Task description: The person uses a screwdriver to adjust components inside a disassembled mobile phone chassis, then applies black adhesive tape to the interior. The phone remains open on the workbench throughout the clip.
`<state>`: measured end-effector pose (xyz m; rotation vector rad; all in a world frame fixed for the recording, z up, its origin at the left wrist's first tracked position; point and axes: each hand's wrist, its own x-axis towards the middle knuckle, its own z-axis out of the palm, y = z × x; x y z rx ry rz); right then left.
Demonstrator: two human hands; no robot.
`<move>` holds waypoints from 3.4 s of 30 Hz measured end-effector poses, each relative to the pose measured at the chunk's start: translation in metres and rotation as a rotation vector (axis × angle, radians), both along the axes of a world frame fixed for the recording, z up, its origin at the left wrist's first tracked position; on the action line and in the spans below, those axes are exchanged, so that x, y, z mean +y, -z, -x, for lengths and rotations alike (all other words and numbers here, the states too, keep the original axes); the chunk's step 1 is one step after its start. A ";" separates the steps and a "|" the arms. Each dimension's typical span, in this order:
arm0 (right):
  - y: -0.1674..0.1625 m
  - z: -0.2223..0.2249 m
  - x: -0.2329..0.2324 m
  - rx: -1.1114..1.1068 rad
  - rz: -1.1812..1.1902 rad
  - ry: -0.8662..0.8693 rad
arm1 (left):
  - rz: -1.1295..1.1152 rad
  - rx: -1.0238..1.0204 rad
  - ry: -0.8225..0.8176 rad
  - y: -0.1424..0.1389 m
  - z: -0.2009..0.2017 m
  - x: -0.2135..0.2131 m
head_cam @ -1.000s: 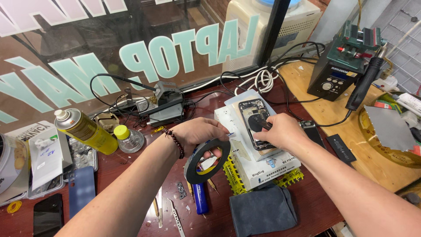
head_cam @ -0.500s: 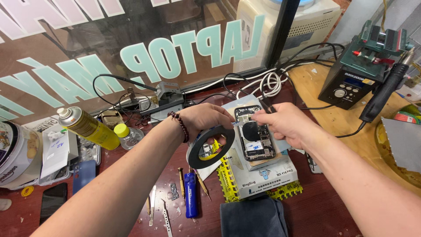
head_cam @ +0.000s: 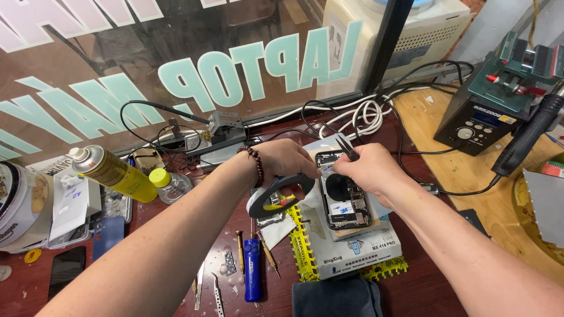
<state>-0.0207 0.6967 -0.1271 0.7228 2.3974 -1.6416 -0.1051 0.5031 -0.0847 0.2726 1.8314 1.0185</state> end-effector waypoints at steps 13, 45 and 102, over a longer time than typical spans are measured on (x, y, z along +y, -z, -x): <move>0.004 0.011 -0.015 0.029 -0.624 -0.010 | 0.233 0.266 0.044 0.020 0.023 0.020; 0.007 0.004 0.005 0.037 -0.108 0.107 | 0.282 0.110 -0.001 0.028 0.030 0.027; -0.010 -0.046 -0.075 0.052 -0.881 -0.136 | 0.248 -0.128 0.120 0.012 0.041 0.038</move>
